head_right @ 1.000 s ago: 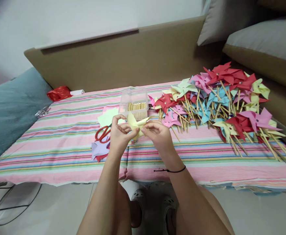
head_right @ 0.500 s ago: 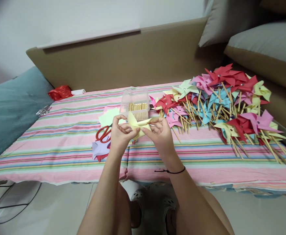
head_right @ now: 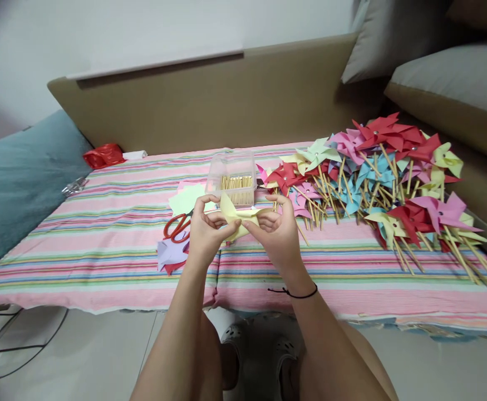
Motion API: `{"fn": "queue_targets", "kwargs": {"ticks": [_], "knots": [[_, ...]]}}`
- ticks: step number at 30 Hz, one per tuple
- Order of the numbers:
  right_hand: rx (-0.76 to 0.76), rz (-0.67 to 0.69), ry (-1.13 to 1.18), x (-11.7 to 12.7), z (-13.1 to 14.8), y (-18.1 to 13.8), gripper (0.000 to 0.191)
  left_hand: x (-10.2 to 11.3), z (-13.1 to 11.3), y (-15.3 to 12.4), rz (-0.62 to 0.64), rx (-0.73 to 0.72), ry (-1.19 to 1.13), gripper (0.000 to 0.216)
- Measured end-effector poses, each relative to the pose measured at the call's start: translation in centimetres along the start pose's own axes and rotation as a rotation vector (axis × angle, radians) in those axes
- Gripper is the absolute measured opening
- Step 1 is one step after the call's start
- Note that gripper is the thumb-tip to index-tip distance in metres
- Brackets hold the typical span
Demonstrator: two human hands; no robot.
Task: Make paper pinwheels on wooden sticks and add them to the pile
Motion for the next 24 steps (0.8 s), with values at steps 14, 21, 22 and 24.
{"fn": "queue_targets", "kwargs": {"ticks": [14,21,22,24], "knots": [[0.071,0.007,-0.047,0.39,-0.47,0.28,0.067,-0.14,-0.09,0.01,0.009,-0.05,0.019,0.053],[0.013,-0.013,-0.07,0.59,0.0,0.16,0.067,-0.34,-0.16,-0.12,0.014,-0.051,0.006,0.049],[0.012,-0.016,-0.075,0.6,0.06,0.15,0.066,-0.35,-0.11,-0.15,0.016,-0.039,0.002,0.05],[0.015,-0.023,-0.084,0.6,0.17,0.13,0.066,-0.37,0.0,-0.23,0.017,-0.018,-0.008,0.051]]}}
Point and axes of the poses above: each hand's wrist, its own y-axis towards the middle knuckle, its own x-axis out of the back of the hand, z = x × y, the point moved 4 cm from there along y, towards the middle knuckle, and after that the axes turned 14 degrees about -x, right-handed, at the moved point
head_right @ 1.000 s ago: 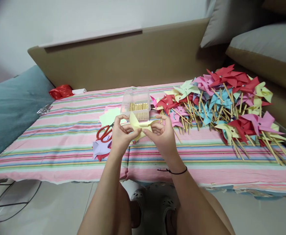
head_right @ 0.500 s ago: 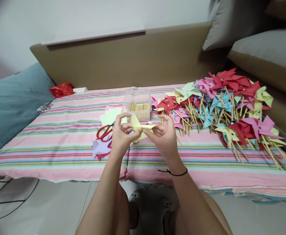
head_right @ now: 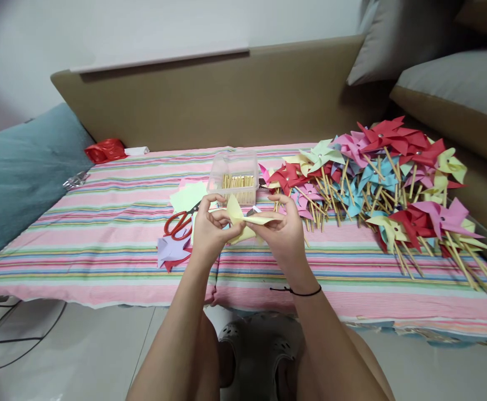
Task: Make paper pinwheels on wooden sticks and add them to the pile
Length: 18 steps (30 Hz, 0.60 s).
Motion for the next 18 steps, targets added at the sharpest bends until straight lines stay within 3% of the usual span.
{"fn": "queue_targets", "kwargs": {"ticks": [7,18], "knots": [[-0.022,0.079,0.055,-0.2,0.0,0.1,0.078,0.0,0.0,0.0,-0.041,0.019,-0.023,0.055],[-0.076,0.033,0.029,0.2,-1.2,0.7,0.08,0.2,0.4,0.1,0.002,0.175,-0.147,0.065]]}}
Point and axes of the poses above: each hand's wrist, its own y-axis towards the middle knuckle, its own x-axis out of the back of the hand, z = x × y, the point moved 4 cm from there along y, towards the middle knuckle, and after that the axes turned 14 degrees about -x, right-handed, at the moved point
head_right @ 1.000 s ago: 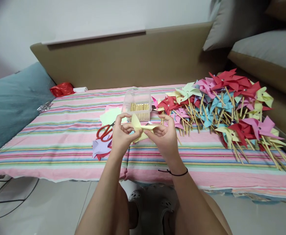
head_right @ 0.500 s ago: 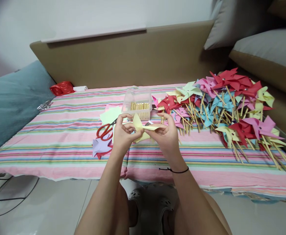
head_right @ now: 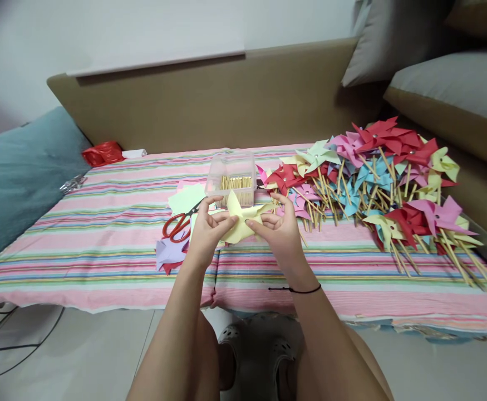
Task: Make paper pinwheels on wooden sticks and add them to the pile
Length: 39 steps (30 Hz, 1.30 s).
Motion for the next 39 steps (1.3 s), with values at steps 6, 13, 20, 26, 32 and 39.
{"fn": "queue_targets", "kwargs": {"ticks": [6,13,20,26,32,39], "knots": [[-0.021,0.023,-0.01,0.2,-0.2,0.2,0.081,-0.1,0.3,-0.1,0.08,-0.005,0.025,0.074],[-0.058,0.112,-0.042,0.1,-0.2,0.3,0.078,0.7,0.3,-0.1,0.002,0.018,0.045,0.075],[-0.079,0.026,0.001,0.7,0.2,0.7,0.071,4.8,-0.8,-0.4,-0.551,-0.015,-0.034,0.06],[-0.069,-0.019,-0.079,0.3,0.5,2.4,0.068,8.0,-2.2,-1.2,-0.711,-0.057,-0.145,0.053],[0.055,0.027,-0.382,-2.7,2.9,9.6,0.025,8.7,-2.6,-1.9,-0.682,-0.082,-0.27,0.05],[0.072,0.049,-0.817,-8.5,1.9,20.3,0.006,8.8,-2.8,-2.4,-0.644,-0.146,-0.297,0.046]]}}
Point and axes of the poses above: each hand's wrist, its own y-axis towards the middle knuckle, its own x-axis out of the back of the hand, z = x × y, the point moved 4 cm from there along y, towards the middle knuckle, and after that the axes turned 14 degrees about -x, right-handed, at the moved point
